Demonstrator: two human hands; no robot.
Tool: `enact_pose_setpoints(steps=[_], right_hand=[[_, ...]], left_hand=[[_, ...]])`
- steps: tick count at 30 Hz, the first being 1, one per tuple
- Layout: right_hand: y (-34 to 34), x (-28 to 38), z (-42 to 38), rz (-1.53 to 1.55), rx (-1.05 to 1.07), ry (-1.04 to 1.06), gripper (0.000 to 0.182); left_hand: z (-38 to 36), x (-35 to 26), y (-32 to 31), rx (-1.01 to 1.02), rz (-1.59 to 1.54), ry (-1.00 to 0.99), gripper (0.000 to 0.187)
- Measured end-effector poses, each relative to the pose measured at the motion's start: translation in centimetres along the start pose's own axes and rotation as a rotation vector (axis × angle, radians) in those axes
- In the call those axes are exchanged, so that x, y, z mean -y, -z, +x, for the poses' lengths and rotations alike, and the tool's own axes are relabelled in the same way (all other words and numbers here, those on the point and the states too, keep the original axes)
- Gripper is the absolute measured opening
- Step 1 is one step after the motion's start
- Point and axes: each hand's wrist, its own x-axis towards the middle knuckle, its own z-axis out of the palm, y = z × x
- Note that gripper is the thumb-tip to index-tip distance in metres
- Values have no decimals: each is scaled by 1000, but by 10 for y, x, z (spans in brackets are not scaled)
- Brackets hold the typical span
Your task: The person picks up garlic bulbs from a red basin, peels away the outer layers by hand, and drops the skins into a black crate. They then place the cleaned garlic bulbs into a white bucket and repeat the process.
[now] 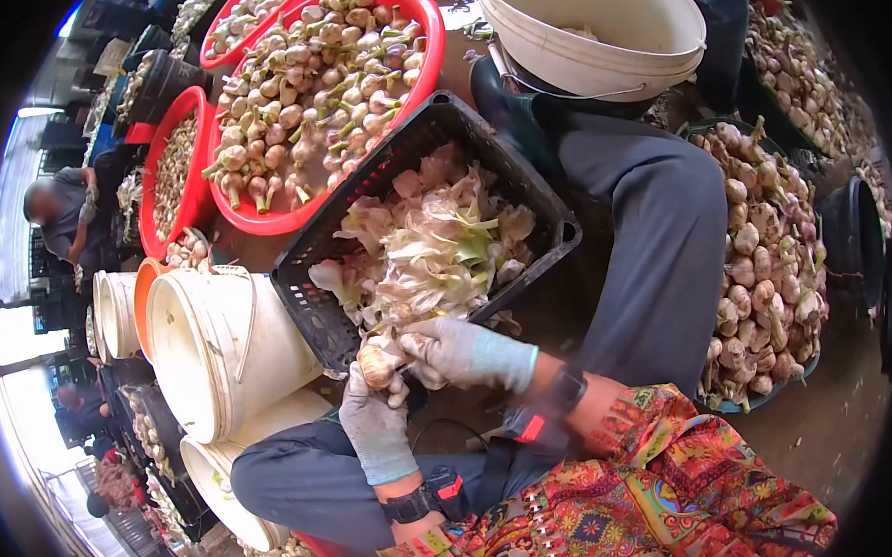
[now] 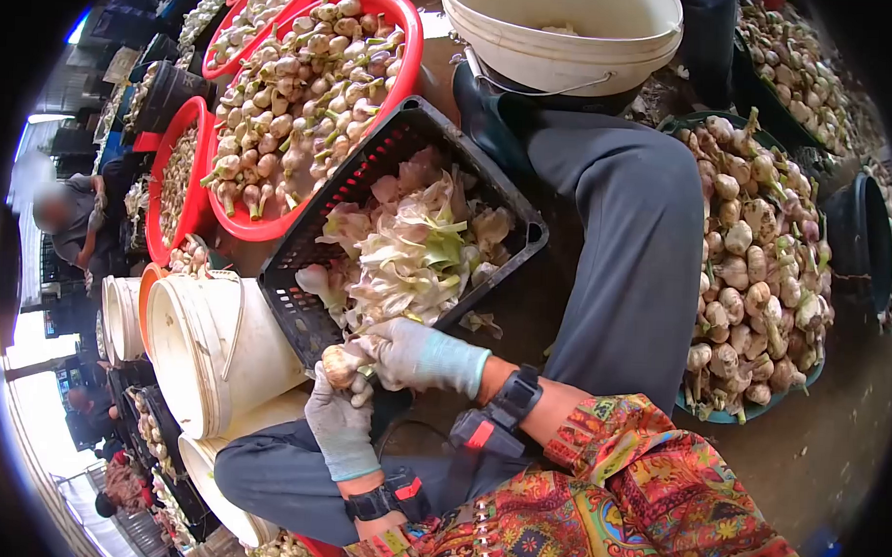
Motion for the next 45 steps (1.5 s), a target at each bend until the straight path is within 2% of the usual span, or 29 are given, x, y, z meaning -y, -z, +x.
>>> enact_pose_setpoints(steps=[1, 3, 5, 7, 9, 11, 13, 15, 16, 19, 21, 23, 25, 26, 27, 28, 29, 30, 32, 33, 35, 36, 37, 39, 41, 43, 45], right_hand=[[12, 11, -5, -308, -35, 164, 28], [16, 18, -13, -826, -293, 316, 30], [14, 13, -6, -828, -262, 411, 32], [5, 11, 3, -871, -223, 267, 27], [5, 9, 4, -889, -240, 296, 25], [11, 6, 9, -878, -177, 209, 26], [18, 0, 13, -873, -118, 122, 28], [22, -5, 15, -322, -117, 236, 37], [21, -7, 17, -320, -115, 227, 37], [18, -6, 23, -94, -52, 211, 49], [7, -1, 20, -357, -123, 255, 40], [-3, 12, 14, -461, -190, 241, 32], [0, -4, 31, -753, -379, 111, 25], [5, -7, 33, -797, -531, 122, 18], [12, -6, 35, -945, -594, 127, 18], [14, -5, 33, -1061, -640, 105, 21], [17, -4, 31, -1176, -691, 79, 24], [17, 2, 24, -1184, -702, 97, 24], [14, 14, 9, -964, -672, 242, 29], [11, 19, 5, -949, -561, 312, 30], [0, 35, -7, -267, -151, 148, 29], [-3, 31, -3, -409, -246, 249, 29], [-2, 30, -1, -402, -246, 252, 29], [0, 28, 1, -623, -277, 212, 30], [0, 28, 2, -652, -294, 177, 30], [-2, 22, 6, -771, -444, 212, 31], [3, 21, 11, -704, -450, 201, 30]], left_hand=[[1, -1, 3, 9, -1, 1, 37], [3, 0, 5, -7, -79, 60, 37], [6, 1, -1, 20, -102, 91, 32], [8, 5, -9, -39, -20, 101, 34], [7, 7, -12, -31, 70, 47, 42], [7, 8, -8, -34, 483, -89, 49], [6, 7, -12, -12, 483, -75, 53], [4, 6, -16, 51, 512, -210, 54], [3, 2, -17, 101, 497, -225, 54], [2, 2, -21, 48, 513, -269, 53], [5, 5, -20, 24, 597, -252, 51], [5, 6, -11, -95, 370, -103, 47], [5, 8, 10, -88, 309, -115, 45], [4, 7, 12, -9, 124, -138, 45], [4, 5, 9, 77, -61, -162, 44], [3, 5, 1, 2, -72, -200, 46], [3, 4, -2, 20, -74, -212, 46], [2, 4, -2, 49, -62, -224, 45], [2, 5, -7, 117, -38, -234, 40], [3, 7, -9, 125, -41, -239, 40], [3, 12, -14, 40, 103, -308, 35], [1, 12, -23, 26, 159, -322, 33], [1, 14, -22, 26, 166, -322, 33], [3, 17, -19, 20, 268, -402, 36], [4, 20, -21, -4, 305, -380, 37], [6, 24, -25, 2, 352, -383, 36], [9, 27, -26, 39, 323, -320, 38]])
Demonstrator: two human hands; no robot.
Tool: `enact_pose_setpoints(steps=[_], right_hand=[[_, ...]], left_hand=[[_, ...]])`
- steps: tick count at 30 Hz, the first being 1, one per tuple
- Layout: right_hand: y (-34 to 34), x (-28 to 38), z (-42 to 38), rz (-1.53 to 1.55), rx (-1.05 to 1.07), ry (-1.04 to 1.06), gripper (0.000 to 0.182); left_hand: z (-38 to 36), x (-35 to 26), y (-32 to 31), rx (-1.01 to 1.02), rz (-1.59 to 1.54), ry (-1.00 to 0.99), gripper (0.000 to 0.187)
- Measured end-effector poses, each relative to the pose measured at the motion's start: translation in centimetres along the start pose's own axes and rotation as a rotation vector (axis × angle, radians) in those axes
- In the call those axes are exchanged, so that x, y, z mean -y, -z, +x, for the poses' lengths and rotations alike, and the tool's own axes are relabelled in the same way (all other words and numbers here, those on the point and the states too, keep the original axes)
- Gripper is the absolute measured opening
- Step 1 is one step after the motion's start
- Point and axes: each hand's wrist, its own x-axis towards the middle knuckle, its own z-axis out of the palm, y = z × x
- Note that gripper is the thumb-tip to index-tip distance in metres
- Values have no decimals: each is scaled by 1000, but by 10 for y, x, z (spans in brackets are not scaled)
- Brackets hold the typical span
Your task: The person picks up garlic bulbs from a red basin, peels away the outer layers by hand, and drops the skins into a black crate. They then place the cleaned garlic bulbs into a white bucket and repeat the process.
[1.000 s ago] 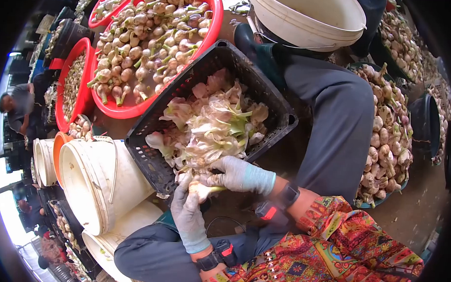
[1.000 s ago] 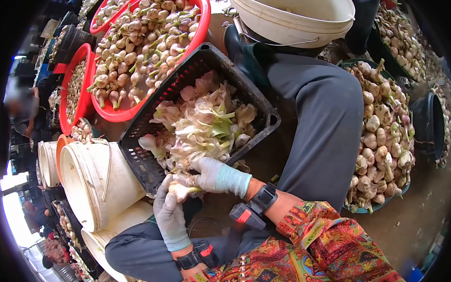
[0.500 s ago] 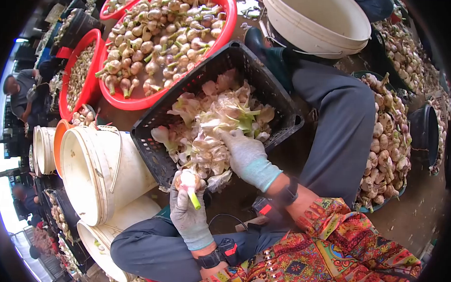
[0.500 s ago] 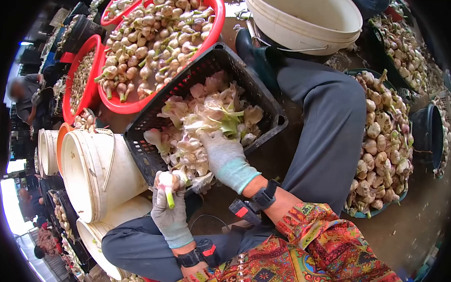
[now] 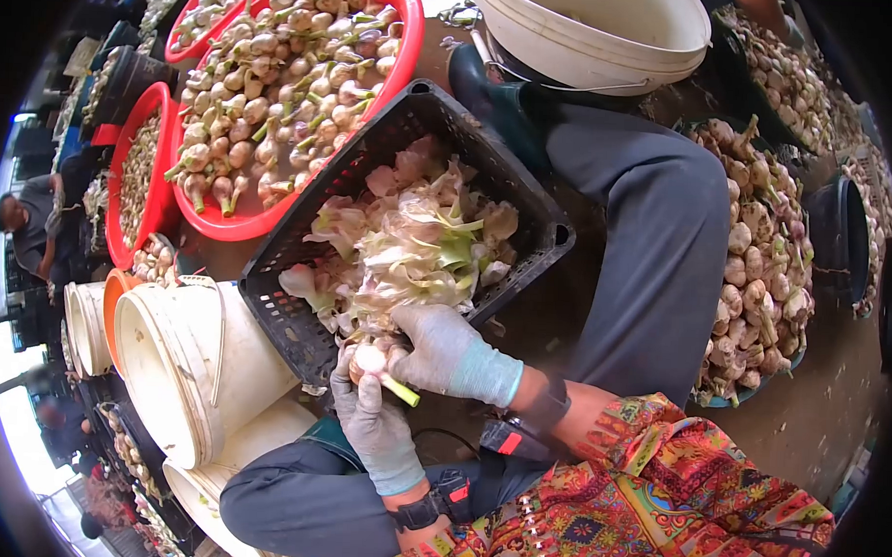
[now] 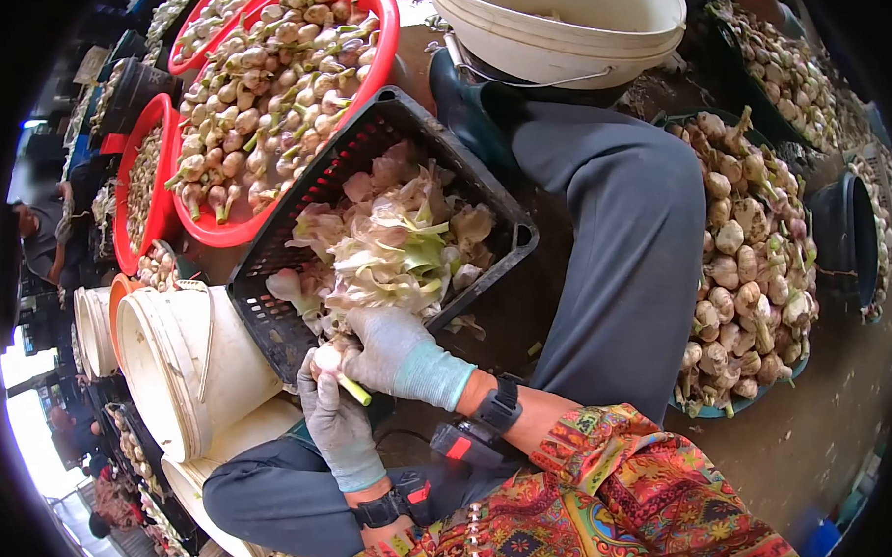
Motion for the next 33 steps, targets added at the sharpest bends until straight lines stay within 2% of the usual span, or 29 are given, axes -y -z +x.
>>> enact_pose_setpoints(steps=[2, 4, 6, 9, 10, 12, 13, 14, 16, 17, 18, 20, 21, 26, 31, 33], right_hand=[[4, -1, 4, 396, 153, -249, 29], [-3, -13, 7, 445, 150, -271, 31], [-9, -18, 6, 353, -40, -52, 34], [-7, -17, 5, 433, -39, -8, 33], [2, -19, 10, 419, 113, -216, 37], [-13, -45, 20, 70, -175, 5, 37], [5, -32, 20, -277, 66, -129, 40], [14, -19, 13, -279, 67, -131, 40], [20, -1, 0, -242, 56, 40, 43], [10, 1, 0, -260, 159, -66, 48], [3, 2, -4, -261, 159, -68, 48], [-10, 6, -12, -342, 213, 85, 51], [-15, 10, -14, -344, 272, 66, 53], [-34, 5, -12, -351, 308, 81, 55], [-31, 2, -12, -249, 280, 31, 37], [-32, -7, -9, -190, 253, 14, 36]], left_hand=[[1, 4, 4, -30, -168, 74, 41], [3, -3, -4, -15, -169, 87, 44], [2, -9, -8, -60, -215, 204, 44], [2, -10, -7, -99, -42, 180, 44], [3, -7, 0, -105, -43, 180, 44], [5, 2, 16, -33, -190, 193, 42], [6, 1, 12, -58, -223, 167, 37], [7, 2, 14, -59, -225, 169, 37], [11, 7, 21, -71, -205, 109, 30], [12, 10, 29, -100, -163, 81, 30], [12, 10, 26, -100, -164, 83, 30], [9, 8, 16, -270, 82, -98, 37], [8, 6, 15, -287, 92, -96, 43], [4, 9, 15, -314, 170, -179, 44], [1, 13, 20, -252, 184, -182, 45], [2, 9, 19, -208, 147, -144, 45]])
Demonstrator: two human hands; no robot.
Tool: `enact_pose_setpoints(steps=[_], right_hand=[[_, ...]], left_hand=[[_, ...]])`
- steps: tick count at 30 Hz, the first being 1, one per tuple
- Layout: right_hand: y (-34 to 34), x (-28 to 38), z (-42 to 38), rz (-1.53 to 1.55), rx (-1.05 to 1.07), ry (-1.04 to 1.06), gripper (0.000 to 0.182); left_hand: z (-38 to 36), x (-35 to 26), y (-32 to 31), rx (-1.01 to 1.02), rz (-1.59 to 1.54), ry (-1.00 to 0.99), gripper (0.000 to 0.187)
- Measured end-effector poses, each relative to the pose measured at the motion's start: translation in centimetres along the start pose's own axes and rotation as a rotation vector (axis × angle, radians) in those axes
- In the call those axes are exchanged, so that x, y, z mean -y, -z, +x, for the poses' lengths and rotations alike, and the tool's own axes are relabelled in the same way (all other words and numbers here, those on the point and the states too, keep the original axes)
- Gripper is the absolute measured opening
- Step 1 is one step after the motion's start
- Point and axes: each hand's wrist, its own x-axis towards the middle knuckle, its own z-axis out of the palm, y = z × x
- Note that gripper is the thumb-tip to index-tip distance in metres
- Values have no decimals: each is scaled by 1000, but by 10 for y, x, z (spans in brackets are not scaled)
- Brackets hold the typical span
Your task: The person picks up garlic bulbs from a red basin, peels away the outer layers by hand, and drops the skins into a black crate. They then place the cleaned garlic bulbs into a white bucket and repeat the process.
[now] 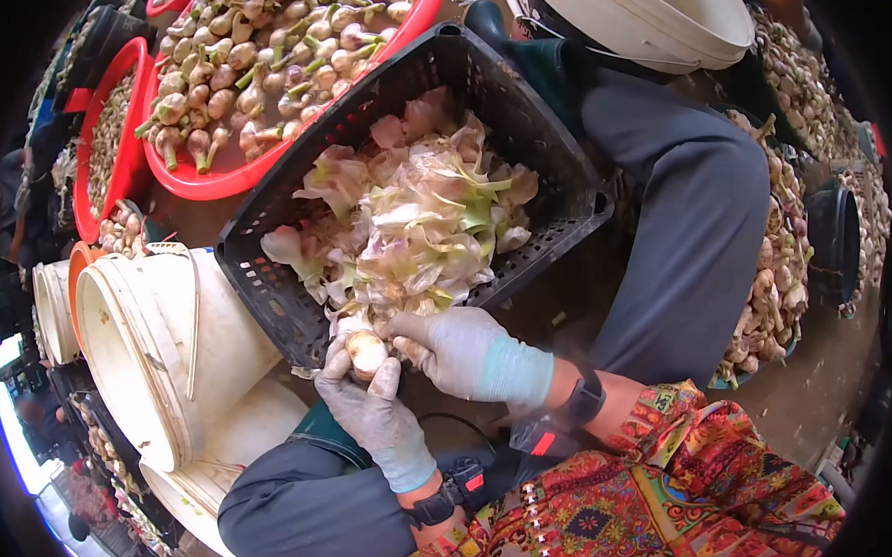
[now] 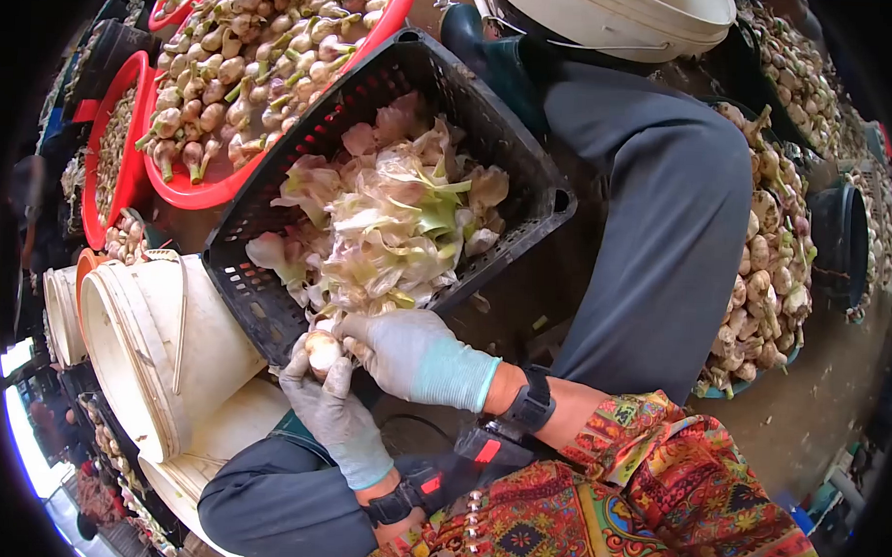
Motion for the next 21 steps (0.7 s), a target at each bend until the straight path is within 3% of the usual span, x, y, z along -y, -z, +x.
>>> enact_pose_setpoints(steps=[3, 6, 10, 14, 16, 19, 20, 21], right_hand=[[-6, -18, 3, 36, -53, 24, 33], [10, -1, 1, -85, 182, 15, 37], [4, 2, 0, -113, 166, 2, 38], [-4, -7, 1, -15, 121, -17, 31], [-9, -13, 8, 339, -96, 103, 25], [21, -10, 3, 548, 248, -157, 26], [31, -3, -1, 542, 242, -144, 26], [39, 4, -5, 236, 173, -96, 28]], left_hand=[[3, 4, 6, 18, -31, 73, 45], [2, 5, 4, -22, -15, 104, 46], [-1, 9, 8, 26, 28, 44, 43], [0, 0, 4, 80, 29, 22, 44], [0, -8, 1, 47, -17, 71, 47], [-2, -8, 4, 66, -48, 100, 45], [-2, -8, 6, 70, -52, 86, 45], [-2, -7, 8, 81, -59, 103, 43]])
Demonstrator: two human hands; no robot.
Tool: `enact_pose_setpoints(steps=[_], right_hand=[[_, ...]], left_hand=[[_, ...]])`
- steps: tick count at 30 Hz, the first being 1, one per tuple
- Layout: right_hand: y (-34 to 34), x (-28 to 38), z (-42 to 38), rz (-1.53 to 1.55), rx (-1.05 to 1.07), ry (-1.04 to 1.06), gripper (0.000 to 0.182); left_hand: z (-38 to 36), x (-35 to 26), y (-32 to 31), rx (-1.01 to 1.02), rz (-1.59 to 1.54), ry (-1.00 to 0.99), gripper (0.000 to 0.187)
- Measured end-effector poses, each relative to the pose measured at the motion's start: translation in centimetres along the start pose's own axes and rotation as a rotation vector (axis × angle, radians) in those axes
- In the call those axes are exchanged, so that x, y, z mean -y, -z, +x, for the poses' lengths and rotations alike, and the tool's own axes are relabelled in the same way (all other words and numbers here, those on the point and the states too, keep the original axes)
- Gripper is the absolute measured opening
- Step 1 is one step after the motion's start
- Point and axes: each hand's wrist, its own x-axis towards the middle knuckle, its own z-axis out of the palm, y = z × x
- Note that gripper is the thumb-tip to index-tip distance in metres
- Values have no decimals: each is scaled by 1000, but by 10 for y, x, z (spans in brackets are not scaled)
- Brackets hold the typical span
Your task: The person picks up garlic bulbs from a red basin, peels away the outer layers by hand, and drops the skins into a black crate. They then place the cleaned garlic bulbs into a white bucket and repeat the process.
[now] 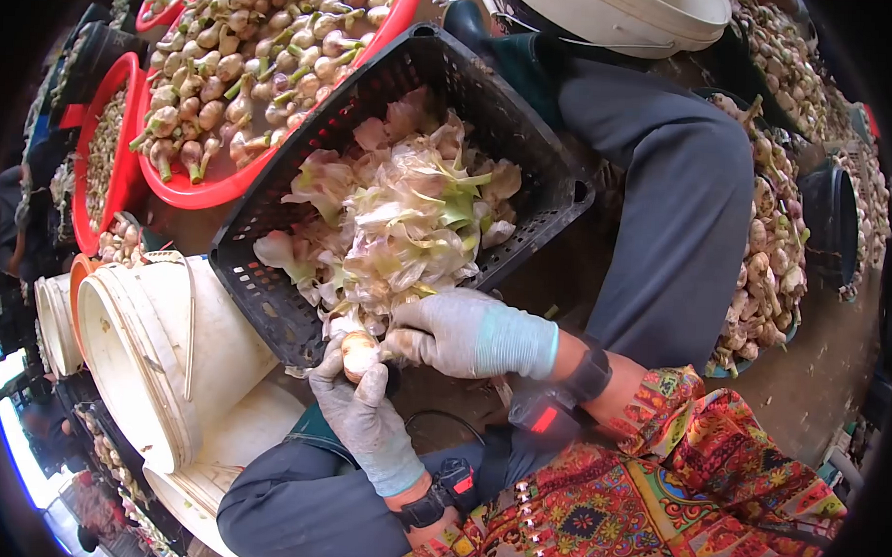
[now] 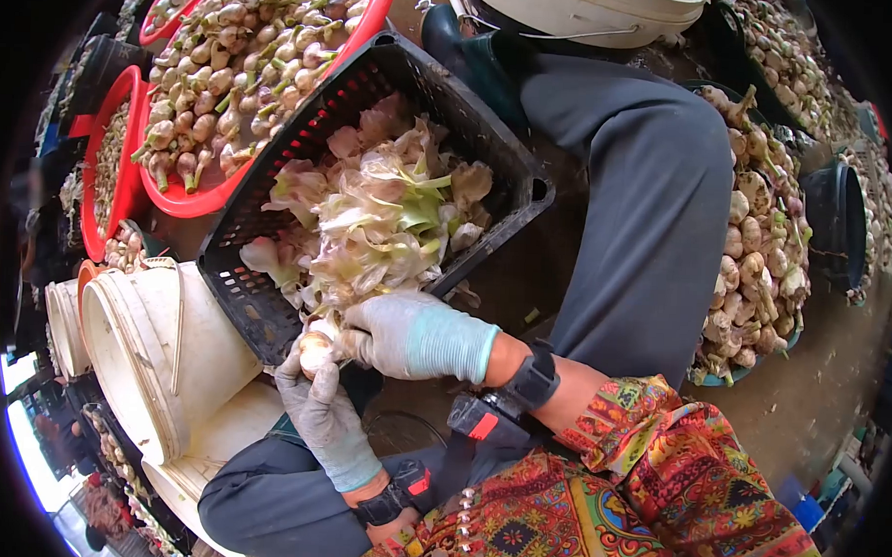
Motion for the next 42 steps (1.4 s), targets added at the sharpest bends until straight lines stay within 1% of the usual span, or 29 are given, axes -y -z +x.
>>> enact_pose_setpoints(steps=[1, 2, 4, 6, 8, 9, 10, 12, 14, 15, 16, 18, 20, 21, 22, 23, 24, 25, 27, 28, 30, 31, 34, 35, 36, 38, 39, 40, 42], right_hand=[[3, 5, -4, -302, -82, 29, 30], [-1, 1, -3, -305, -87, 39, 30], [-10, -4, 2, -308, -256, 307, 34], [-12, -8, 3, -225, -209, 246, 32], [-8, -15, 9, 67, -37, 113, 33], [-4, -20, 14, 241, 56, 58, 36], [-13, -26, 19, 557, 5, 151, 40], [-7, -27, 11, 661, 55, 78, 43], [-11, -30, 16, 486, -52, 189, 43], [-1, -15, 8, 274, -75, 154, 40], [-4, -12, 4, 232, -129, 208, 37], [-7, -7, 1, 171, -139, 187, 34], [-4, -4, 2, 256, -150, 164, 32], [-18, -19, 12, 212, -245, 141, 32], [-18, -22, 16, 121, -274, 60, 29], [-17, -24, 19, 79, -332, 0, 28], [-17, -24, 20, 38, -392, -63, 27], [-17, -25, 23, 27, -400, -49, 27], [-19, -26, 28, -177, -591, -46, 20], [-17, -26, 31, -188, -600, -27, 20], [-11, -28, 32, -453, -638, 58, 18], [-9, -28, 30, -487, -637, 48, 23], [-9, -19, 20, -582, -635, 163, 29], [-7, -15, 17, -593, -622, 92, 34], [-4, -10, 13, -590, -620, 95, 34], [2, -6, 7, -364, -644, 124, 34], [0, -4, 6, -294, -689, 272, 31], [-1, -3, 4, -287, -686, 253, 31], [-4, 4, 4, 299, -260, 139, 29]], left_hand=[[-1, 0, 1, 10, -5, 19, 41], [-2, -1, 1, 11, -5, 8, 41], [-3, -1, -1, 24, -24, 77, 39], [-3, -4, 0, 39, 3, 47, 40], [-6, -4, 1, 47, 35, 21, 42], [-6, -5, 0, 87, -17, 22, 45], [-5, -5, -2, 130, -72, 20, 48], [-4, -8, -10, 167, -126, -2, 52], [-3, -18, -20, 197, -178, 35, 45], [-2, -20, -24, 201, -61, 2, 44], [0, -21, -23, 200, -61, 1, 44], [2, -19, -15, 93, 229, 113, 41], [2, -15, -15, 100, 184, 110, 37], [-1, -15, -15, 107, 52, 132, 37], [0, -15, -16, 119, -84, 143, 36], [2, -5, -9, 117, -205, 103, 38], [3, -6, -7, 124, -210, 89, 38], [3, -8, -6, 114, -330, 94, 42], [3, -13, -8, 141, -525, 124, 47], [1, -14, -11, 150, -533, 104, 47], [-3, -18, -17, 91, -520, 147, 47], [-1, -15, -11, 177, -656, 173, 47], [5, -17, -10, 149, -697, 161, 48], [4, -19, -9, 174, -683, 139, 48], [4, -17, -7, 171, -680, 136, 48], [6, -10, -2, 144, -815, 182, 47], [8, -10, -6, 137, -810, 194, 47], [9, -9, -10, 149, -761, 162, 44], [9, -5, -19, 162, -710, 151, 41]])
